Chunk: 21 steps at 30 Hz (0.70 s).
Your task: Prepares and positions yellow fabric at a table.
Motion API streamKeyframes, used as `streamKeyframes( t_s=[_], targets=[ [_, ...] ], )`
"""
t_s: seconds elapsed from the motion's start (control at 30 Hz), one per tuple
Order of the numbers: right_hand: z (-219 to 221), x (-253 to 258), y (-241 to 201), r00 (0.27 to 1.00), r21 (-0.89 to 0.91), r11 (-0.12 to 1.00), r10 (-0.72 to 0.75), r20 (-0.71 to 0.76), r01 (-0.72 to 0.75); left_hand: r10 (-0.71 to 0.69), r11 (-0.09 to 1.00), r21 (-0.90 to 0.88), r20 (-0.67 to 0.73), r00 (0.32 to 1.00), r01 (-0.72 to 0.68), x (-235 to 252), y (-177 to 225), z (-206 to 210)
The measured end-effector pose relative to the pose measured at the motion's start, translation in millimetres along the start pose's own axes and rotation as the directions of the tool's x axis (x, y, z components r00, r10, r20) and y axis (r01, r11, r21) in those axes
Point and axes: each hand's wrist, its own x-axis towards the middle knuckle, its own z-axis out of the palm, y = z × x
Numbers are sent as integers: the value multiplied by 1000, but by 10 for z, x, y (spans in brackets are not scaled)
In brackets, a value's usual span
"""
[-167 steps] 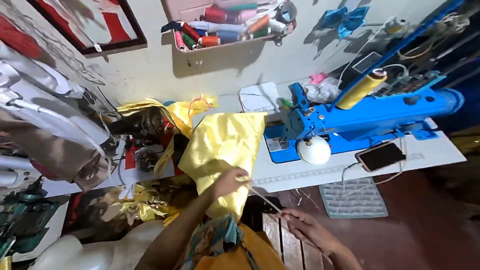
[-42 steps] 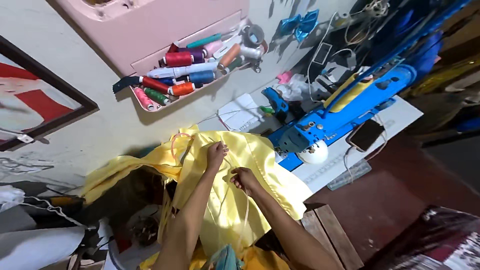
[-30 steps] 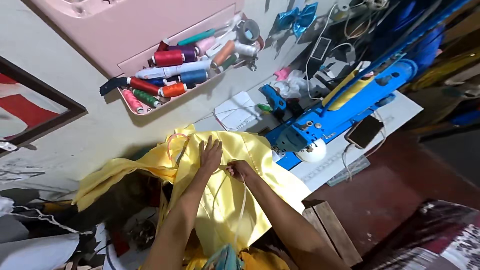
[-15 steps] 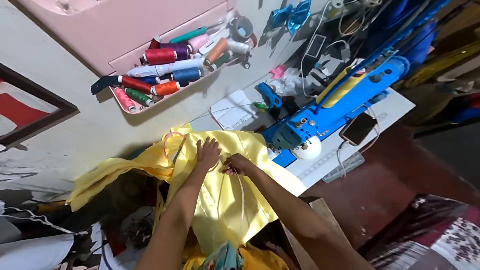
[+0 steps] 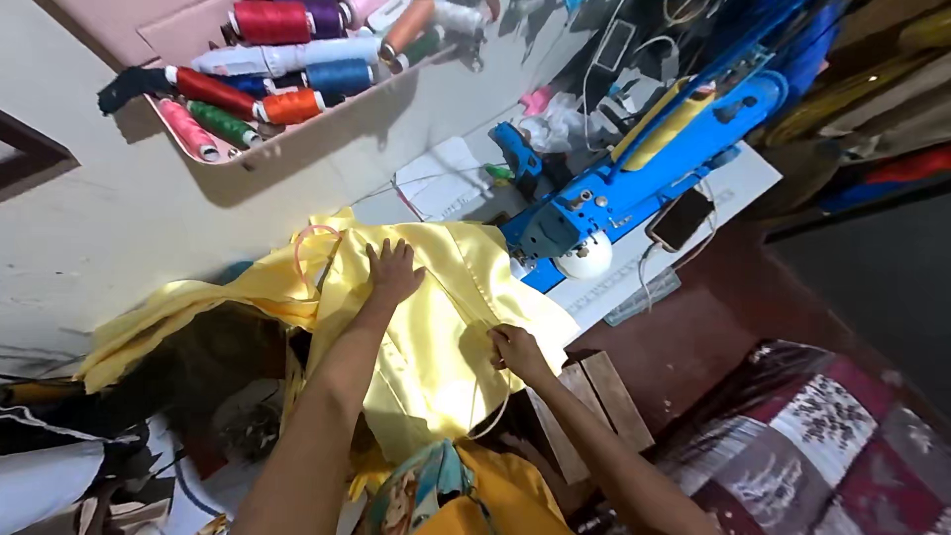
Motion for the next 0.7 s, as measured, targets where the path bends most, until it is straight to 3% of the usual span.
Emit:
streamKeyframes(
  t_s=[0.17,0.3,0.4,0.47,0.53,0.63,0.7],
  targets=[
    [236,-124,291,995,197,977,64,82,-79,-9,1000,13,6,1000,9,21,10,6],
    [411,-320,670,983,275,944,173,60,-183,-37,997,63,-10,999,38,56,44,31],
    [463,-477,923,989,339,930,146,25,-146,-47,995,82,-1,999,47,75,101,40],
    [449,-535,869,993,376,919,117,16,-115,-40,996,80,-3,999,40,67,97,37],
    [412,-565,735,997,394,917,78,0,-72,11,999,33,-30,999,-10,0,57,29],
    [252,-567,582,998,358,933,-5,-61,27,195,968,-125,-164,967,-216,-242,17,-55],
    [75,-536,529,992,259,962,-52,-119,81,326,900,-271,-100,940,-341,-434,-34,-177]
  ],
)
